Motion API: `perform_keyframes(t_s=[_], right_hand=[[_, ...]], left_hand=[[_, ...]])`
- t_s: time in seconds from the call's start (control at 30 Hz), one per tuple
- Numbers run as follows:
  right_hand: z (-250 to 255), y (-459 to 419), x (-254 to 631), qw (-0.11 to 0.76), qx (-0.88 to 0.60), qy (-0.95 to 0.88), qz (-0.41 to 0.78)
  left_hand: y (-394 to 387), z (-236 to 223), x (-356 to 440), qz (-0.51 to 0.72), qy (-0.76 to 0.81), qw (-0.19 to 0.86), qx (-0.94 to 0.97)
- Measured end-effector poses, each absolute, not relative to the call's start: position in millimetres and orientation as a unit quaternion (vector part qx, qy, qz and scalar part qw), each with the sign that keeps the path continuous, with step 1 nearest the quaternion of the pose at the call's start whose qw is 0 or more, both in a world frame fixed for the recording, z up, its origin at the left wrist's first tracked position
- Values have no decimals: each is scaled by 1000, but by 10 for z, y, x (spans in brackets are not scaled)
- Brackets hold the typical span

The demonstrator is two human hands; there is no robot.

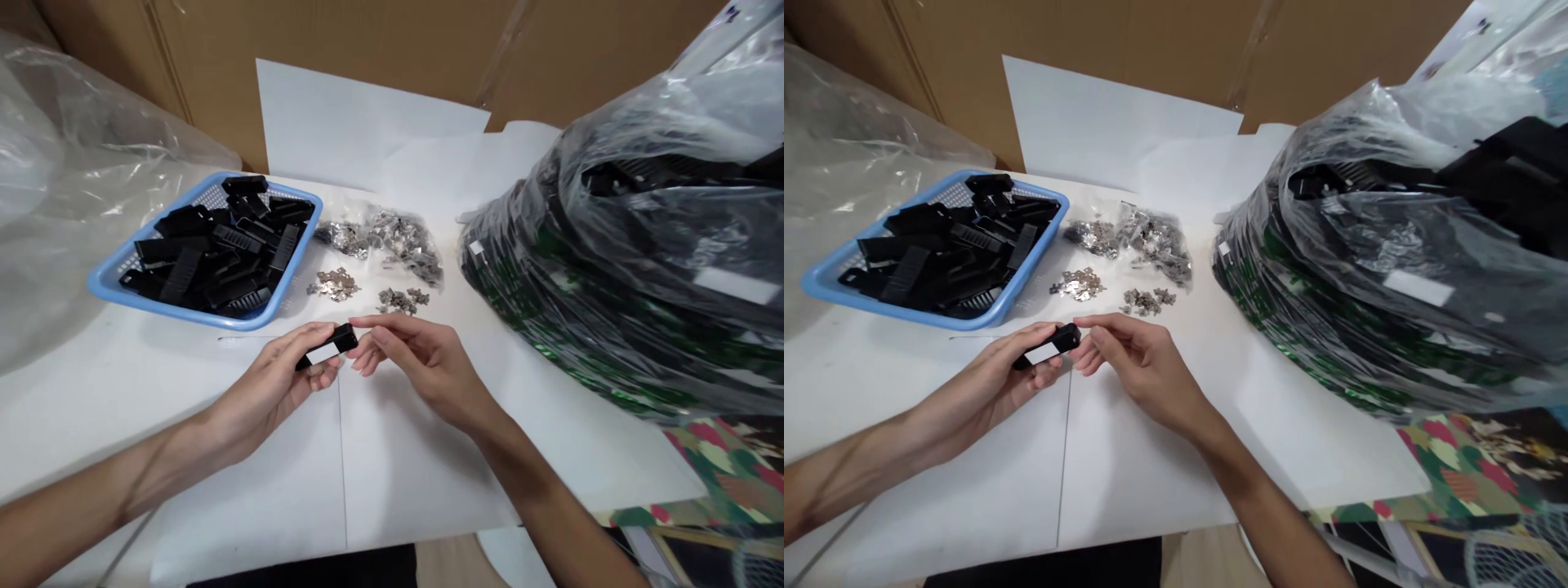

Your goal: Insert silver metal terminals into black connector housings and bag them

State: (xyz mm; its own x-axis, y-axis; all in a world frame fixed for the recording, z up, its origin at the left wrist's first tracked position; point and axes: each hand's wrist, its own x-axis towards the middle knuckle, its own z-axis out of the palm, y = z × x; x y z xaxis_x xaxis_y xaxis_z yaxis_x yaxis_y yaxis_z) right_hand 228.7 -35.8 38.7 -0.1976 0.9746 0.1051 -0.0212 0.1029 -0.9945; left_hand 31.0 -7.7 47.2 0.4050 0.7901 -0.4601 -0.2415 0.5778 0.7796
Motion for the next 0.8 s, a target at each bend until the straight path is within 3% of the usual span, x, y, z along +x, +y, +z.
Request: perform_keyframes(t_s=[0.47,0.8], right_hand=[[334,-456,2132,443,-502,-651,356],[254,-290,2279,452,-417,-517,595]], left_hand=[[-67,391,288,329,419,773,343],[-30,416,223,281,414,774,388]])
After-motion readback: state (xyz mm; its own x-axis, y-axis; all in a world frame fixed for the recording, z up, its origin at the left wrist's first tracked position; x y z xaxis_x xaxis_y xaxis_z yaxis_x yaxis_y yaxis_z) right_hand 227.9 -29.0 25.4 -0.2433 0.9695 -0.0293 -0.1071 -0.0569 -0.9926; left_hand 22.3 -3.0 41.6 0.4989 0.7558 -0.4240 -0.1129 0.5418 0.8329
